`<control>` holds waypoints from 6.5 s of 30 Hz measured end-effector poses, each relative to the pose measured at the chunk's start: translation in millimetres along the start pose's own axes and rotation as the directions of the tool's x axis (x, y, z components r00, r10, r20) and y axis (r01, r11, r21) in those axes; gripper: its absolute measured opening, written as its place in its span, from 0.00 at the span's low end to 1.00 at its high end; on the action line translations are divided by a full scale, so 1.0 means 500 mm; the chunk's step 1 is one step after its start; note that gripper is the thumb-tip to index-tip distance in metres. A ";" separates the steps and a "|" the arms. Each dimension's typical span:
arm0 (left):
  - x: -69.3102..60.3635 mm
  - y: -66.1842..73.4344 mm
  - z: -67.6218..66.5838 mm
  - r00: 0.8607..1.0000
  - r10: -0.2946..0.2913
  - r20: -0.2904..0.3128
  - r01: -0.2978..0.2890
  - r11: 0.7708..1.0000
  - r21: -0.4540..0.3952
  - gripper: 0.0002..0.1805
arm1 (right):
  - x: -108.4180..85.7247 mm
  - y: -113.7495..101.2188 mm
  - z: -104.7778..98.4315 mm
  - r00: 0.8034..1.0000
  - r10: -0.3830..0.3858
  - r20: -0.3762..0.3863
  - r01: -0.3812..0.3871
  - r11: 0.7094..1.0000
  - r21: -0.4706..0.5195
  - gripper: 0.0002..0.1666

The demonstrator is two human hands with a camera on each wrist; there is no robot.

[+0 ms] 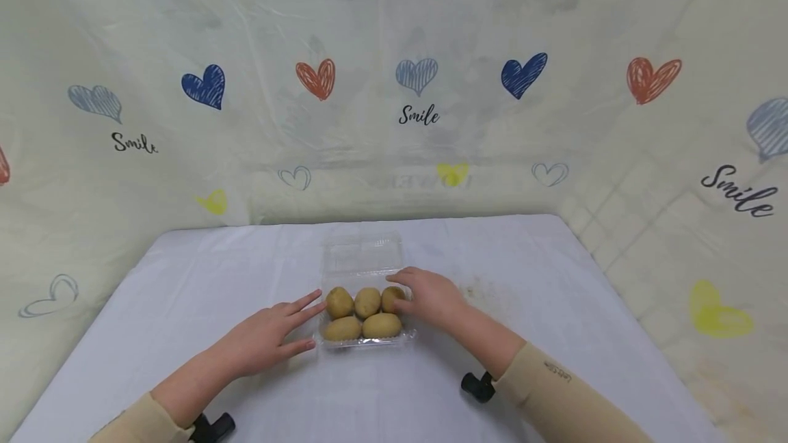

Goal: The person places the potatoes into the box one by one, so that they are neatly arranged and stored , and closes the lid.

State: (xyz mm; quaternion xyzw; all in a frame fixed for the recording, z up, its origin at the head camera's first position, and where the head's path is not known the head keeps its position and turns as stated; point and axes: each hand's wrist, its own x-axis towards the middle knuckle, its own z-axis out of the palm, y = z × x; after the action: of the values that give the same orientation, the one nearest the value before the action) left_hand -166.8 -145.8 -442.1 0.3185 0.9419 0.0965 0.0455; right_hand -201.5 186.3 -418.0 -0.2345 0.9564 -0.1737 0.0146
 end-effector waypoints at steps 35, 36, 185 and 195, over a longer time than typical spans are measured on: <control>0.060 -0.012 -0.005 0.954 -0.296 -0.043 0.275 0.924 -0.264 0.36 | 0.009 0.069 -0.010 0.975 0.219 -0.026 -0.205 0.944 0.260 0.28; 0.065 -0.015 -0.005 0.949 -0.314 -0.022 0.294 0.910 -0.294 0.36 | 0.011 0.071 -0.009 0.974 0.227 -0.020 -0.214 0.940 0.266 0.28; 0.001 0.082 0.015 0.936 -0.346 0.063 0.254 0.540 -0.802 0.33 | -0.106 0.027 0.023 0.972 0.100 0.213 -0.219 0.718 0.661 0.45; 0.001 0.083 0.018 0.942 -0.331 0.057 0.232 0.520 -0.822 0.41 | -0.106 0.026 0.023 0.971 0.091 0.221 -0.219 0.706 0.673 0.45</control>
State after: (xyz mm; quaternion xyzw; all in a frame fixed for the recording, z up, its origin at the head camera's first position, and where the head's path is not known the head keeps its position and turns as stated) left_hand -141.3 -112.0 -442.1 0.0984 0.8288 0.5293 0.1522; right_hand -158.5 217.2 -436.2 -0.1444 0.8332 -0.4958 0.1977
